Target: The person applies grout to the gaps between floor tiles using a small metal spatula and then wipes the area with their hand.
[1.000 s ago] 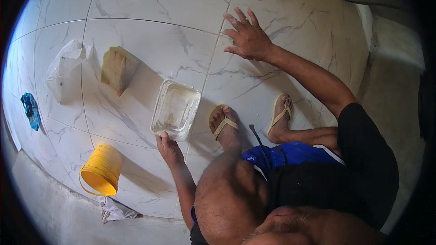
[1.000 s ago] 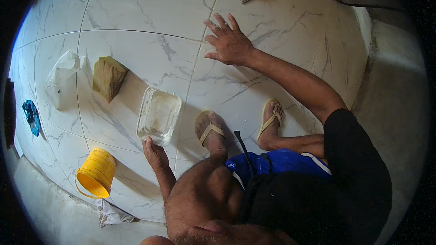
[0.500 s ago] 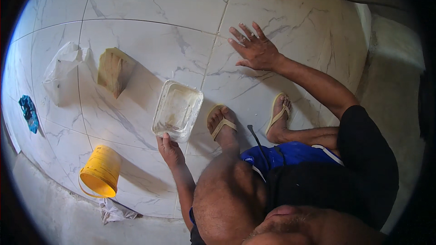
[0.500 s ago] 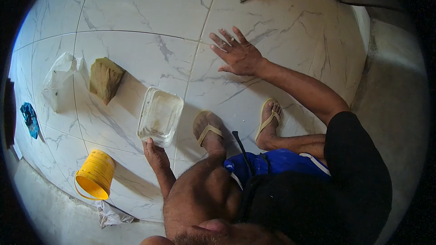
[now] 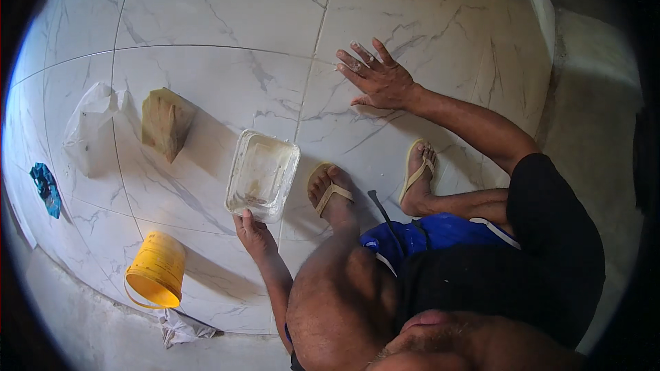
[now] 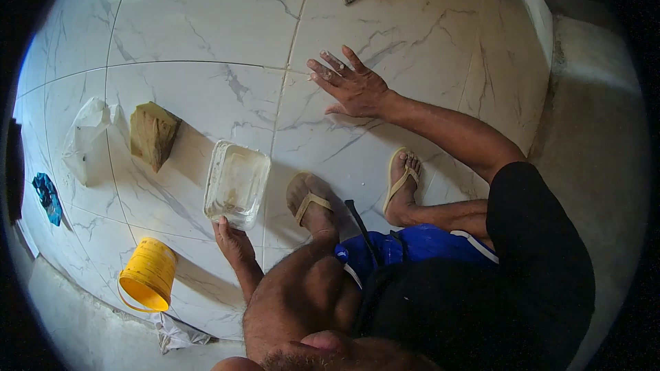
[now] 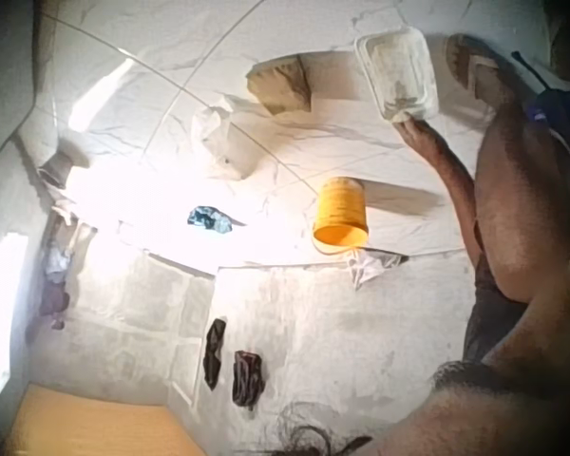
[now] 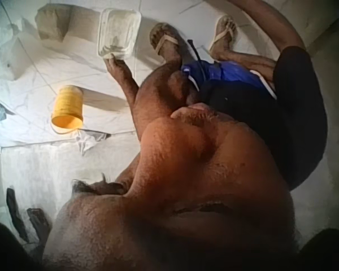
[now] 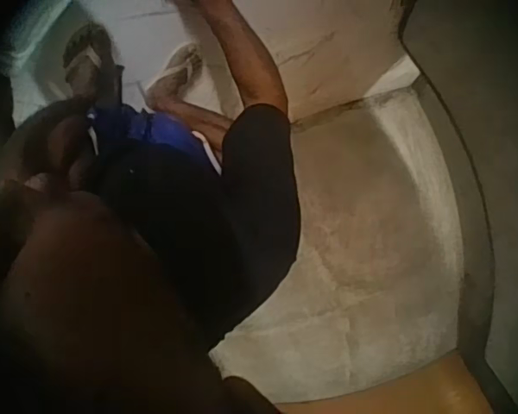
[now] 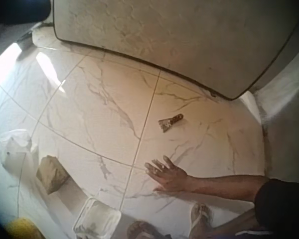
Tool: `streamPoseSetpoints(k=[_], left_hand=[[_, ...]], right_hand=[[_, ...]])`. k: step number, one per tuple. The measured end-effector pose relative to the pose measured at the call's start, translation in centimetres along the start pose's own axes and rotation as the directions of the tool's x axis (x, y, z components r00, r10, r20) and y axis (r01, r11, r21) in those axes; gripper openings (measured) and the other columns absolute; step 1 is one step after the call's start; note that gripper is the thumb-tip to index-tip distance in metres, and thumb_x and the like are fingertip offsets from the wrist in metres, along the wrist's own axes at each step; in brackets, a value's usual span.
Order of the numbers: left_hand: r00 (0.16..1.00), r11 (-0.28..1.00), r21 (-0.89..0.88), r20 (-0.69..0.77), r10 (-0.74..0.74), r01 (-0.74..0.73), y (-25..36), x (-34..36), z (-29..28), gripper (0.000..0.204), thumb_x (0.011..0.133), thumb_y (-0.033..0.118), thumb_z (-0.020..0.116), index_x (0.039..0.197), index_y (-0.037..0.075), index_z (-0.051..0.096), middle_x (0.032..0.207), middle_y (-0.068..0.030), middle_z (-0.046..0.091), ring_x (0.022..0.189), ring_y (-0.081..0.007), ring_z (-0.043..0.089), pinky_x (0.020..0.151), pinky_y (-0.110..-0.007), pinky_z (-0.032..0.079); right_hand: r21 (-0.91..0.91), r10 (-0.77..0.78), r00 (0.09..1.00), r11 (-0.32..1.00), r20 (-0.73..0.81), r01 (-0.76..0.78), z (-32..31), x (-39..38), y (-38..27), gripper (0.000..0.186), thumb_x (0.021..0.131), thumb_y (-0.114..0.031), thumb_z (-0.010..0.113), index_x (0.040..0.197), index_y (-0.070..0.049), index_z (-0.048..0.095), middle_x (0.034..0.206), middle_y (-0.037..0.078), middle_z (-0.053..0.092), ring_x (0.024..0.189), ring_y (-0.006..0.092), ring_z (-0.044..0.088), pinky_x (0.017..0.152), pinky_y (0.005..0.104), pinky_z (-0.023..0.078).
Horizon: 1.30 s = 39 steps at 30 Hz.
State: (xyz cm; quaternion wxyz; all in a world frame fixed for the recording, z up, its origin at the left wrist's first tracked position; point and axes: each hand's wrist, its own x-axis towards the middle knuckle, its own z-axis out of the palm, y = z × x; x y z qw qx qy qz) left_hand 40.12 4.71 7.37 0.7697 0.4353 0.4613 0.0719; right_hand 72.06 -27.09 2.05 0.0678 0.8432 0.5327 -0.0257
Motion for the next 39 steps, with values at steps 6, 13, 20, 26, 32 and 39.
streamPoseSetpoints(k=[6, 13, 20, 26, 32, 39], left_hand=[[1.000, 1.000, 0.008, 0.010, -0.005, 0.005, -0.1, 0.0, 0.4, 0.046, 0.106, 0.024, 0.056, 0.143, -0.003, 0.049, 0.135, -0.0139, 0.061, 0.124, -0.0219, 0.060, 0.106, -0.036, 0.047], [1.000, 1.000, 0.011, 0.007, 0.003, -0.003, 0.1, 0.0, 0.4, 0.045, 0.107, 0.022, 0.055, 0.144, -0.003, 0.048, 0.139, -0.0152, 0.059, 0.126, -0.0239, 0.060, 0.108, -0.038, 0.046], [1.000, 1.000, 0.008, 0.021, -0.009, 0.009, -0.6, -0.1, 0.3, 0.046, 0.106, 0.022, 0.056, 0.144, -0.003, 0.048, 0.139, -0.0151, 0.060, 0.128, -0.0240, 0.059, 0.110, -0.039, 0.046], [1.000, 0.999, 0.029, 0.002, -0.020, 0.020, -0.6, -0.3, 0.0, 0.048, 0.106, 0.022, 0.055, 0.146, -0.003, 0.047, 0.141, -0.0148, 0.058, 0.129, -0.0253, 0.057, 0.111, -0.039, 0.044], [1.000, 1.000, 0.023, -0.016, -0.010, 0.011, -0.6, -0.6, -1.4, 0.047, 0.106, 0.022, 0.057, 0.145, -0.002, 0.048, 0.138, -0.0137, 0.061, 0.127, -0.0228, 0.059, 0.109, -0.037, 0.046], [0.994, 1.000, -0.013, -0.107, -0.028, 0.027, -0.2, -1.3, -1.5, 0.048, 0.106, 0.022, 0.056, 0.147, -0.001, 0.048, 0.137, -0.0122, 0.061, 0.124, -0.0213, 0.060, 0.104, -0.035, 0.048]], right_hand=[[0.014, 0.003, 0.999, 1.000, 0.034, -0.003, 0.0, -2.6, 1.0, 0.084, 0.085, -0.070, 0.064, 0.145, -0.012, 0.056, 0.170, 0.007, 0.027, 0.161, 0.0274, 0.011, 0.127, 0.0626, -0.004], [-0.001, -0.006, 0.997, 1.000, 0.082, 0.007, -1.4, -5.5, 2.1, 0.077, 0.086, -0.067, 0.066, 0.141, -0.014, 0.060, 0.168, 0.009, 0.033, 0.159, 0.0291, 0.018, 0.127, 0.0620, 0.002], [0.197, 0.082, 0.991, 0.975, 0.104, -0.101, -2.8, -2.0, 0.9, 0.064, 0.091, -0.059, 0.066, 0.135, -0.013, 0.063, 0.165, 0.012, 0.035, 0.156, 0.0340, 0.022, 0.126, 0.0608, 0.010], [0.171, -0.014, 1.000, 0.985, 0.007, 0.013, -1.3, 1.4, 0.2, 0.065, 0.087, -0.059, 0.070, 0.135, -0.017, 0.062, 0.166, 0.012, 0.033, 0.158, 0.0339, 0.019, 0.128, 0.0582, 0.006], [0.138, -0.057, 0.998, 0.989, 0.035, 0.052, -1.6, 0.6, 1.1, 0.059, 0.090, -0.059, 0.068, 0.132, -0.017, 0.064, 0.166, 0.011, 0.034, 0.158, 0.0327, 0.018, 0.128, 0.0580, 0.004], [0.201, 0.067, 0.998, 0.977, 0.002, -0.066, -2.9, 2.7, -1.6, 0.054, 0.096, -0.062, 0.059, 0.122, -0.016, 0.069, 0.164, 0.013, 0.036, 0.156, 0.0360, 0.019, 0.127, 0.0584, 0.003]])
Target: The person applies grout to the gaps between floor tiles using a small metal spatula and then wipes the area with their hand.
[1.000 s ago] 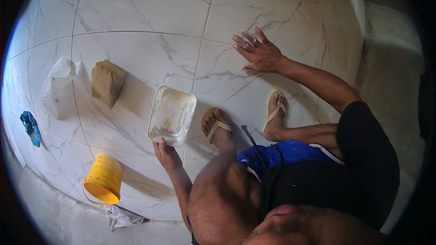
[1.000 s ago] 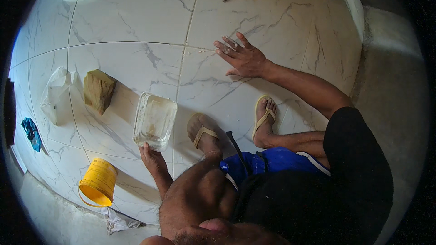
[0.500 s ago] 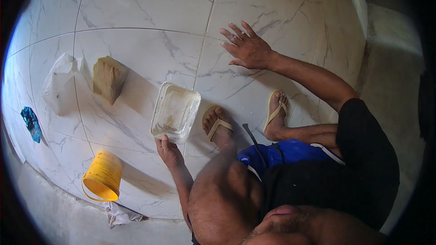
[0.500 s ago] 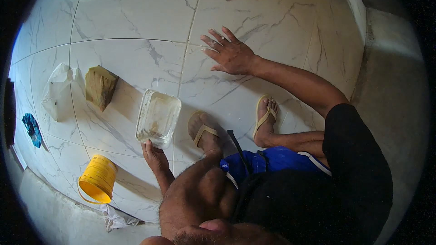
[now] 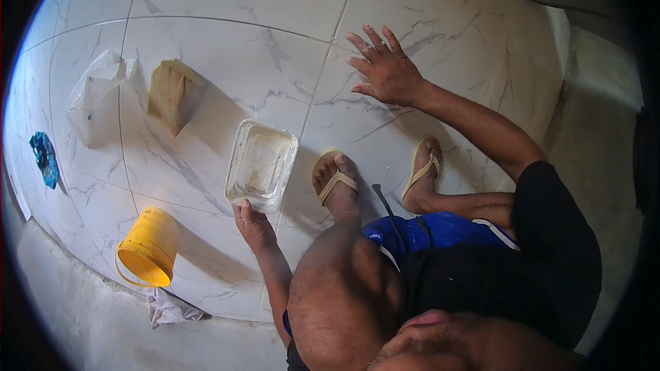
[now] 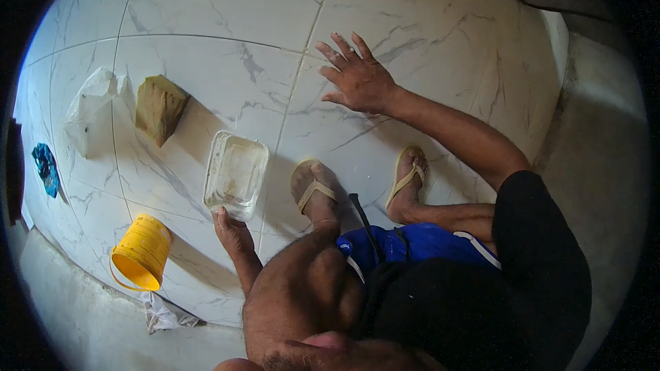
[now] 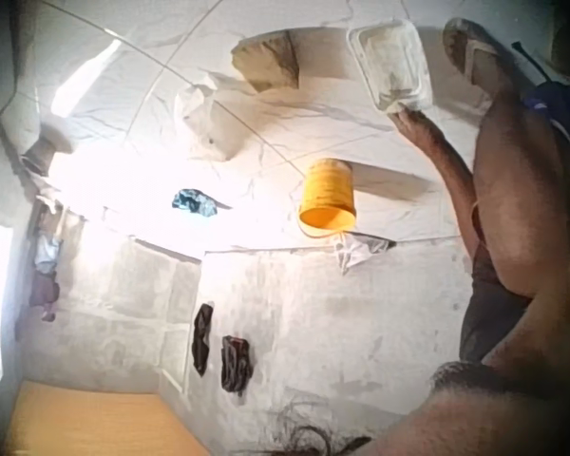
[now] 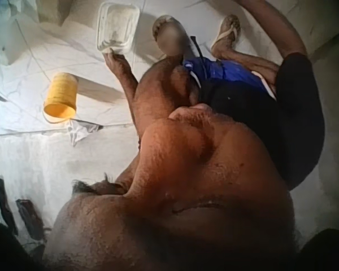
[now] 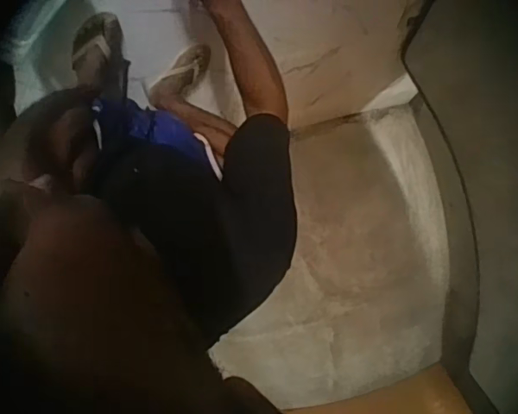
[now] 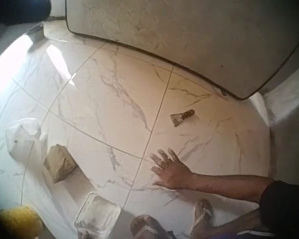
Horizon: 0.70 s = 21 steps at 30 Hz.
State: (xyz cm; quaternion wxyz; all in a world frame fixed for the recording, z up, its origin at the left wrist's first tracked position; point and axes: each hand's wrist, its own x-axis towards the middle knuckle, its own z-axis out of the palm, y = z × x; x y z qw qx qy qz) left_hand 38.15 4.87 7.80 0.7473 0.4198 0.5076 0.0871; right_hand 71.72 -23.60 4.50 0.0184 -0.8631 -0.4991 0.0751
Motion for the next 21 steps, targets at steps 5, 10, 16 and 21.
streamPoseSetpoints(k=[5, 10, 16, 21], left_hand=[[0.999, 0.997, -0.071, -0.043, -0.001, -0.002, 0.1, -0.6, -0.3, 0.050, 0.106, 0.023, 0.054, 0.150, 0.000, 0.045, 0.145, -0.0135, 0.056, 0.133, -0.0252, 0.056, 0.110, -0.040, 0.046], [0.993, 0.993, -0.120, -0.117, 0.006, -0.020, -1.2, -0.4, -3.6, 0.061, 0.106, 0.032, 0.054, 0.156, 0.002, 0.036, 0.154, -0.0161, 0.048, 0.140, -0.0295, 0.050, 0.116, -0.045, 0.043], [0.989, 0.977, -0.209, -0.149, 0.006, -0.037, -1.5, -0.9, -5.1, 0.057, 0.109, 0.032, 0.049, 0.158, 0.005, 0.034, 0.157, -0.0139, 0.046, 0.141, -0.0289, 0.049, 0.117, -0.046, 0.041], [0.992, 0.958, -0.288, -0.127, -0.019, -0.019, -1.7, -0.3, -3.6, 0.050, 0.109, 0.024, 0.047, 0.154, 0.004, 0.038, 0.150, -0.0138, 0.052, 0.136, -0.0269, 0.053, 0.112, -0.044, 0.046]], right_hand=[[0.031, 0.020, 0.999, 0.999, -0.037, -0.019, 0.7, 2.2, -2.7, 0.056, 0.097, -0.061, 0.057, 0.127, -0.015, 0.068, 0.164, 0.015, 0.035, 0.156, 0.0376, 0.018, 0.126, 0.0586, 0.006], [0.068, 0.012, 1.000, 0.998, -0.029, -0.010, 1.2, 2.3, -5.6, 0.059, 0.096, -0.060, 0.059, 0.133, -0.014, 0.067, 0.164, 0.016, 0.034, 0.156, 0.0403, 0.018, 0.125, 0.0593, 0.010], [0.110, 0.055, 0.998, 0.992, 0.021, -0.057, 2.6, 0.4, -10.4, 0.063, 0.095, -0.055, 0.064, 0.138, -0.009, 0.061, 0.166, 0.021, 0.030, 0.157, 0.0429, 0.015, 0.126, 0.0575, 0.005], [0.180, 0.126, 0.991, 0.975, 0.054, -0.133, 1.8, -1.9, -9.1, 0.059, 0.093, -0.046, 0.068, 0.138, -0.009, 0.060, 0.162, 0.023, 0.036, 0.151, 0.0441, 0.029, 0.123, 0.0600, 0.021]])
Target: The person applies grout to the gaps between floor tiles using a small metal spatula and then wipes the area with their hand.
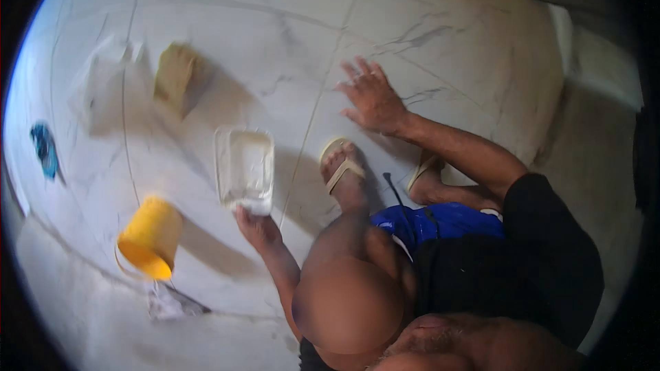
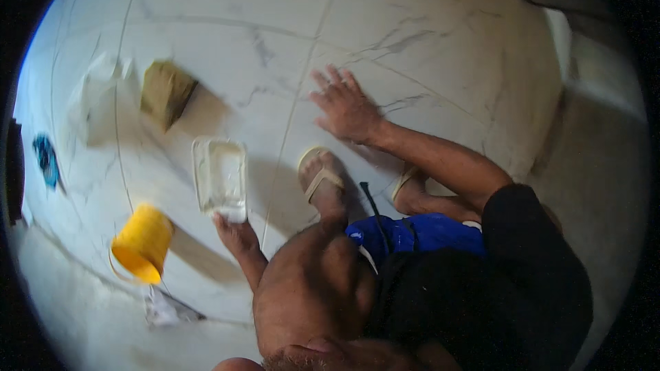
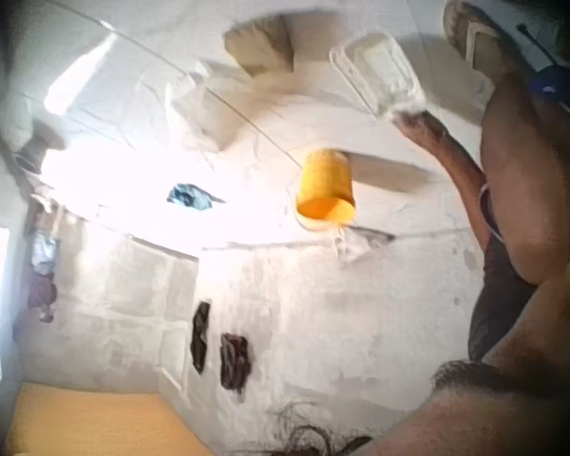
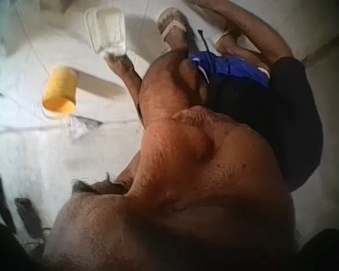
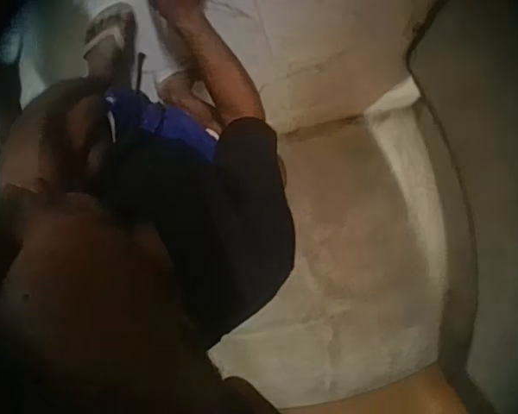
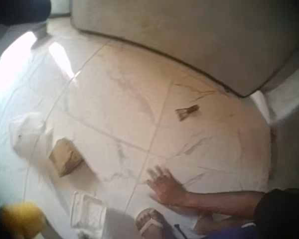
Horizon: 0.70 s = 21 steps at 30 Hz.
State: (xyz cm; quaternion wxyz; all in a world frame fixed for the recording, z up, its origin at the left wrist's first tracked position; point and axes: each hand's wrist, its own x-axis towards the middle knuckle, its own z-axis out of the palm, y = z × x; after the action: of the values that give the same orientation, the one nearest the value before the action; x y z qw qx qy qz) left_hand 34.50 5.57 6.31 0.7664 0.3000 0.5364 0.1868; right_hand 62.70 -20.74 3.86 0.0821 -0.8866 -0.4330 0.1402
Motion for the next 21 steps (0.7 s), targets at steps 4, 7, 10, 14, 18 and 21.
streamPoseSetpoints(k=[4, 7, 10, 14, 18, 21], left_hand=[[0.994, 0.990, 0.115, 0.081, 0.069, -0.078, 1.2, -0.4, -0.5, 0.061, 0.109, 0.039, 0.051, 0.156, 0.003, 0.038, 0.153, -0.0154, 0.049, 0.137, -0.0277, 0.050, 0.116, -0.044, 0.041], [0.999, 0.976, 0.214, 0.041, 0.030, -0.038, 1.0, -0.5, 2.7, 0.059, 0.109, 0.037, 0.050, 0.154, 0.001, 0.039, 0.152, -0.0163, 0.049, 0.136, -0.0286, 0.050, 0.117, -0.042, 0.039], [0.987, 0.951, 0.308, 0.161, -0.018, -0.033, 1.0, 0.2, 3.7, 0.054, 0.109, 0.033, 0.048, 0.150, -0.002, 0.042, 0.147, -0.0178, 0.052, 0.133, -0.0285, 0.051, 0.116, -0.041, 0.039], [0.974, 0.944, 0.329, 0.220, -0.053, -0.023, 1.6, 0.5, 8.7, 0.051, 0.101, 0.031, 0.058, 0.138, -0.002, 0.048, 0.135, -0.0170, 0.055, 0.124, -0.0283, 0.053, 0.109, -0.043, 0.041], [0.954, 0.941, 0.334, 0.293, -0.059, -0.044, 1.0, -0.3, 10.8, 0.056, 0.102, 0.027, 0.055, 0.148, -0.002, 0.043, 0.144, -0.0194, 0.052, 0.132, -0.0296, 0.051, 0.113, -0.043, 0.039], [0.958, 0.937, 0.348, 0.278, -0.073, -0.030, 1.2, -1.4, 10.4, 0.059, 0.102, 0.027, 0.056, 0.152, -0.002, 0.040, 0.148, -0.0202, 0.050, 0.135, -0.0303, 0.050, 0.115, -0.044, 0.038]], right_hand=[[0.019, -0.215, 0.972, 0.977, 0.093, 0.214, -2.7, -2.4, 4.4, 0.058, 0.090, -0.038, 0.073, 0.137, -0.007, 0.059, 0.161, 0.021, 0.037, 0.151, 0.0394, 0.032, 0.122, 0.0585, 0.026], [0.179, -0.255, 0.944, 0.959, 0.209, 0.220, -6.9, -7.0, 9.5, 0.059, 0.085, -0.022, 0.077, 0.139, -0.006, 0.056, 0.157, 0.019, 0.044, 0.149, 0.0360, 0.037, 0.121, 0.0543, 0.030], [0.612, 0.015, 0.878, 0.711, 0.479, -0.346, -11.7, -9.8, 12.1, 0.059, 0.083, -0.010, 0.071, 0.140, -0.006, 0.055, 0.156, 0.019, 0.045, 0.146, 0.0356, 0.042, 0.120, 0.0486, 0.034], [0.407, 0.135, 0.896, 0.855, 0.424, -0.321, -13.6, -8.6, 11.8, 0.060, 0.083, -0.007, 0.063, 0.142, -0.005, 0.054, 0.155, 0.019, 0.046, 0.142, 0.0343, 0.047, 0.115, 0.0449, 0.040], [-0.084, -0.056, 0.990, 0.994, 0.130, 0.067, -7.3, -4.3, 12.1, 0.050, 0.093, -0.011, 0.056, 0.143, -0.006, 0.053, 0.157, 0.020, 0.044, 0.142, 0.0330, 0.047, 0.112, 0.0454, 0.043], [-0.159, -0.124, 0.989, 0.978, 0.075, 0.134, -4.9, -1.5, 12.2, 0.044, 0.098, -0.015, 0.051, 0.142, -0.007, 0.054, 0.157, 0.019, 0.045, 0.141, 0.0347, 0.049, 0.110, 0.0457, 0.044]])
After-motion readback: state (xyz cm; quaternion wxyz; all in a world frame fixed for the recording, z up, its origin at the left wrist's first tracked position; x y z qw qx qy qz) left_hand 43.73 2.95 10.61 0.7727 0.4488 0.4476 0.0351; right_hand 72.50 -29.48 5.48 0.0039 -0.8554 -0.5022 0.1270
